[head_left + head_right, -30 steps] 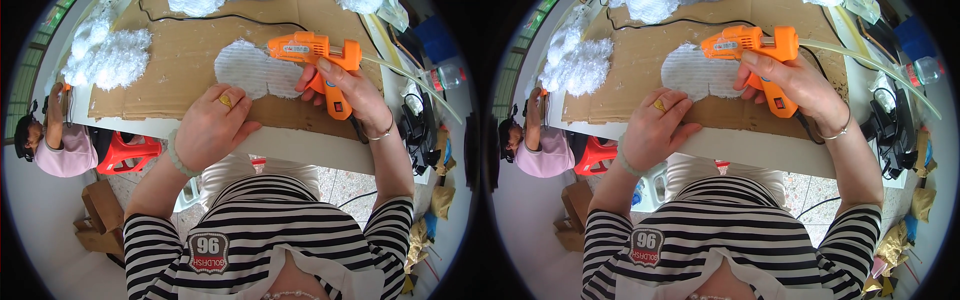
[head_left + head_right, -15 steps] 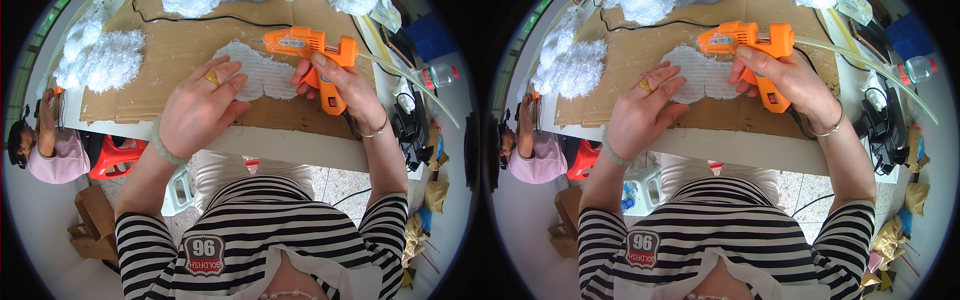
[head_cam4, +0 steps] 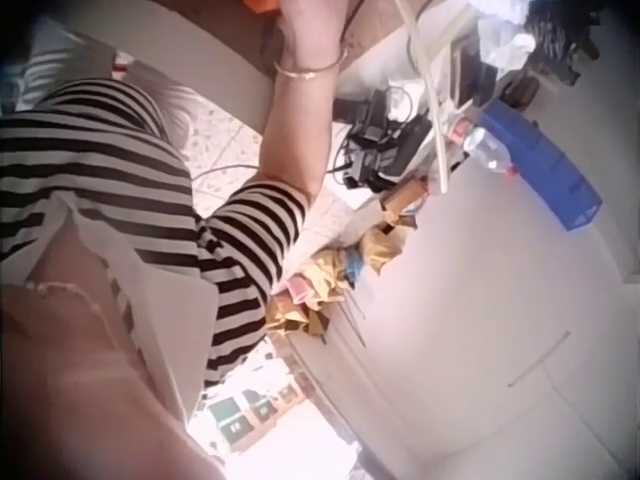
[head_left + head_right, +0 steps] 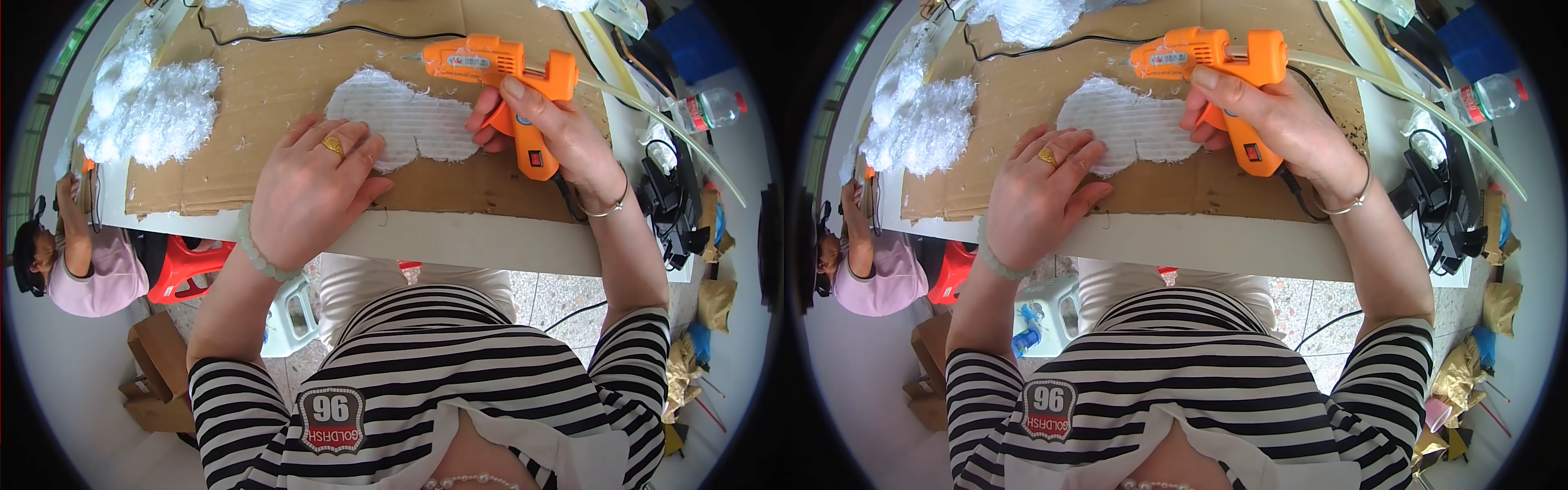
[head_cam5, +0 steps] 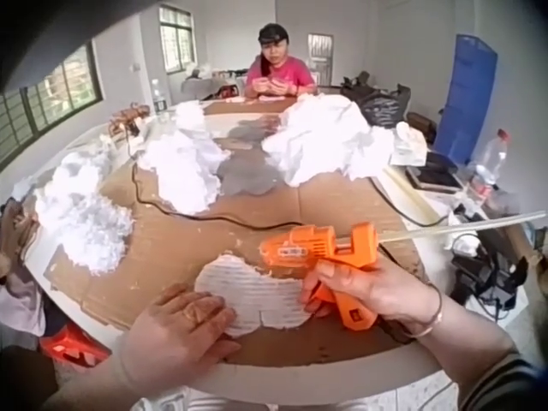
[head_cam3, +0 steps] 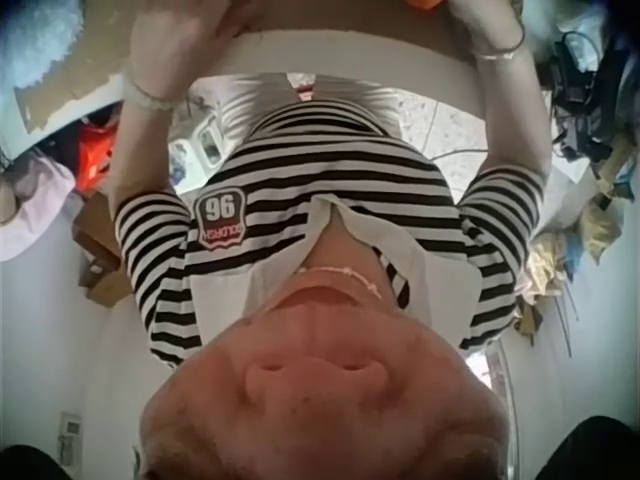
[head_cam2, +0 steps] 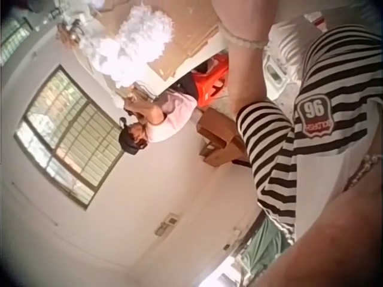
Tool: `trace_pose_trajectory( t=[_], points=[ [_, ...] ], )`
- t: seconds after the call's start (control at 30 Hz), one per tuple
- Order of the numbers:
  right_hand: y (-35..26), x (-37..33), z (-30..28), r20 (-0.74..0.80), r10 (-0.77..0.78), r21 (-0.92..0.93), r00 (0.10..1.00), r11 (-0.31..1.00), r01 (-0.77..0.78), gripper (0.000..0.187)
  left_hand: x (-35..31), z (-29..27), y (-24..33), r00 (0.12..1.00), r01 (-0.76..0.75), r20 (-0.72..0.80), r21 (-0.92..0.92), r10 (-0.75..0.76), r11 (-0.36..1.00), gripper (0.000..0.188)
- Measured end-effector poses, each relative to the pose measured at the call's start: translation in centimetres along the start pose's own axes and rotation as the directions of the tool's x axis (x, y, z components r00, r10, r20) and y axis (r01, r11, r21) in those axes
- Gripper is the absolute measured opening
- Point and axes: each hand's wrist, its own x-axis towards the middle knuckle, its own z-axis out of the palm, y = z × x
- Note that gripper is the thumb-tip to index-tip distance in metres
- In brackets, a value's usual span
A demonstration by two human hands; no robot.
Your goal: Apply hot glue to a cardboard shape and attach white cotton material to it.
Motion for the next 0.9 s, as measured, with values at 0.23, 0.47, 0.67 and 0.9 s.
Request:
trace_pose_trajectory(
  t=[0.23,0.47,0.67,0.9],
  points=[
    [-0.8,-0.4,-1.9,-0.088,-0.113,0.002,0.990,0.994,0.113,0.047,0.0,0.0,-0.1,1.000,0.006,0.015,0.003,-0.006,1.000,0.032],
    [0.1,0.2,-1.0,-0.144,-0.112,0.093,0.983,0.988,0.126,0.045,0.2,-0.2,-0.1,1.000,0.008,0.027,0.002,-0.008,1.000,0.033],
    [0.7,0.4,-0.2,-0.164,-0.075,0.182,0.984,0.978,0.105,0.043,0.0,-0.2,-0.5,0.999,0.011,0.038,-0.006,-0.011,1.000,0.034],
    [1.1,0.5,-0.3,-0.137,-0.053,0.167,0.989,0.983,0.076,0.044,-0.4,-0.7,-1.1,0.997,-0.001,0.076,-0.029,0.003,1.000,0.033]
  ],
)
